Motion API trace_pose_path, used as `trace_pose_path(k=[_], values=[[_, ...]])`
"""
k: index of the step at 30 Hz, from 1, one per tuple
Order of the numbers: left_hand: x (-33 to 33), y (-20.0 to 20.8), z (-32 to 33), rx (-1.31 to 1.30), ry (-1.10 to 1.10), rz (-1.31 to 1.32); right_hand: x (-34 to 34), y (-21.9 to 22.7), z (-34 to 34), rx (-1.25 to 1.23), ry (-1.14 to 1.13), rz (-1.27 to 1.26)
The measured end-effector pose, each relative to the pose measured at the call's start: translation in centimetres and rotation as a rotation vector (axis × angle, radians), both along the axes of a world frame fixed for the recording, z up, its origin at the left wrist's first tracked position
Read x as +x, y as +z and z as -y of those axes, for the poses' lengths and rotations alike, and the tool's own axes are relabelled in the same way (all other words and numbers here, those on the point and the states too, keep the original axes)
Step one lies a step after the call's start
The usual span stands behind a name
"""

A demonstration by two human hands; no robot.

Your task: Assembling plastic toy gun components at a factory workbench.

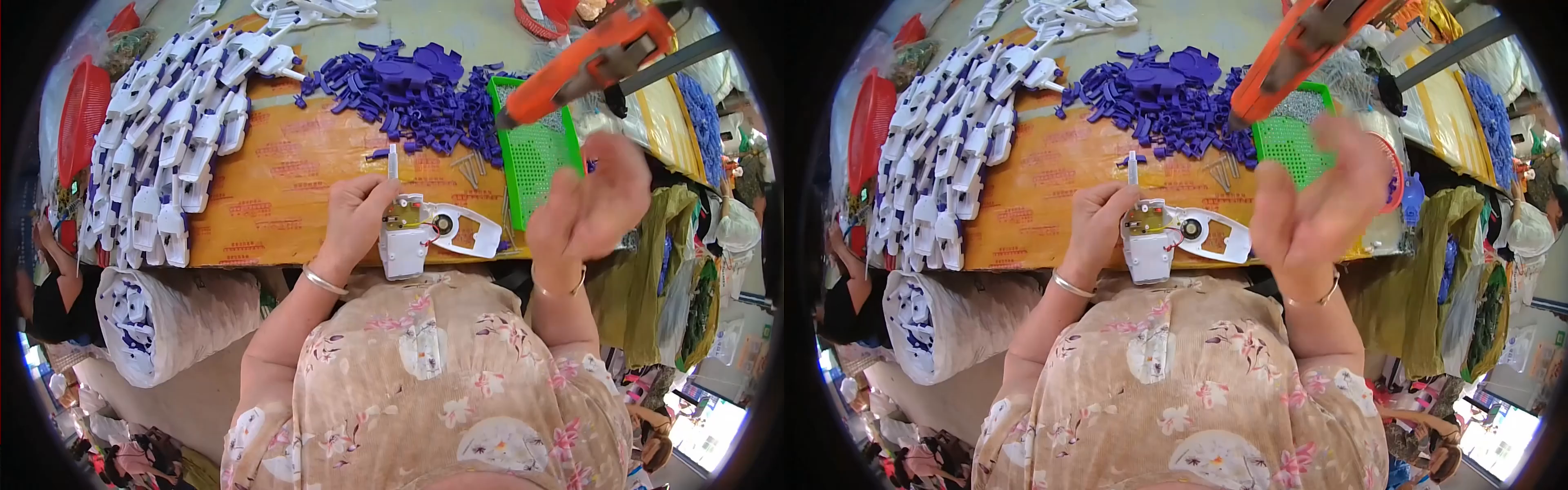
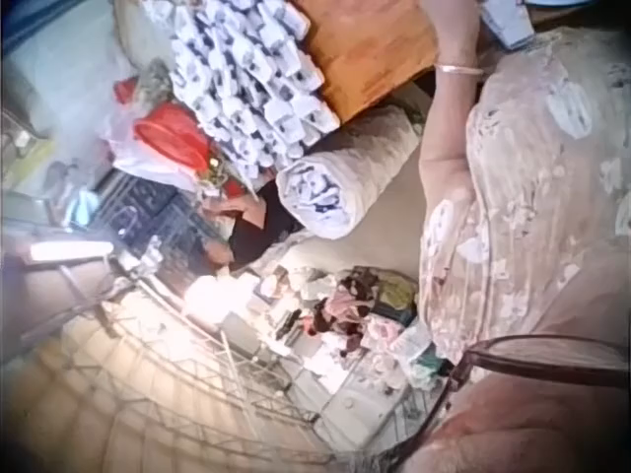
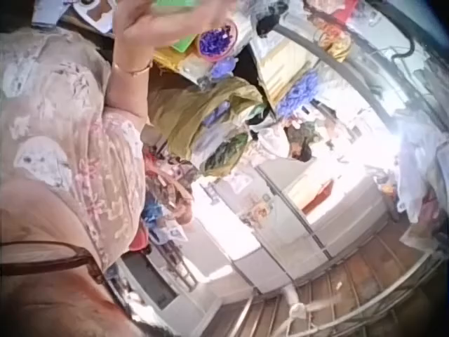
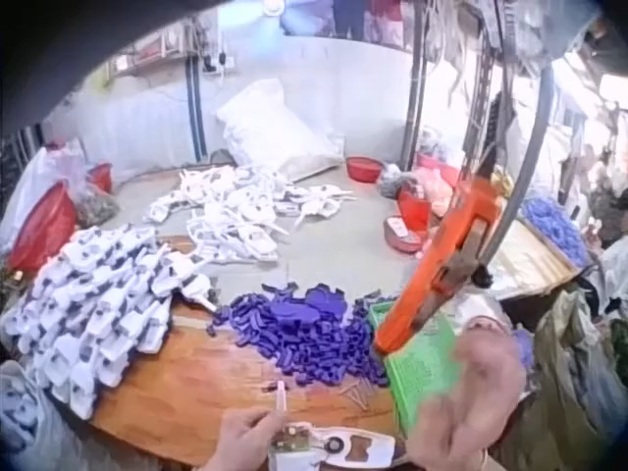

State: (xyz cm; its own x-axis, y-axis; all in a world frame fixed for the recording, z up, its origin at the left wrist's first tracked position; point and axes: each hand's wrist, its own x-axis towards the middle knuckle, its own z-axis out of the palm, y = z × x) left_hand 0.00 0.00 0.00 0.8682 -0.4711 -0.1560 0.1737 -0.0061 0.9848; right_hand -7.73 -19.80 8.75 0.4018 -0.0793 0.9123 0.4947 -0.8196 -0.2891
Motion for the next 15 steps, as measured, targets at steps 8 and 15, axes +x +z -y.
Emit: trace_pose_path(k=[8, 15], values=[[-0.3, 2.2, 0.9, 0.101, -0.109, 0.34, 3.7, -4.3, -3.0, 0.631, 0.269, -0.845], [-0.3, 1.9, 0.7, 0.104, -0.159, 0.236, 4.7, -5.7, -2.9, 0.683, 0.3, -0.945]])
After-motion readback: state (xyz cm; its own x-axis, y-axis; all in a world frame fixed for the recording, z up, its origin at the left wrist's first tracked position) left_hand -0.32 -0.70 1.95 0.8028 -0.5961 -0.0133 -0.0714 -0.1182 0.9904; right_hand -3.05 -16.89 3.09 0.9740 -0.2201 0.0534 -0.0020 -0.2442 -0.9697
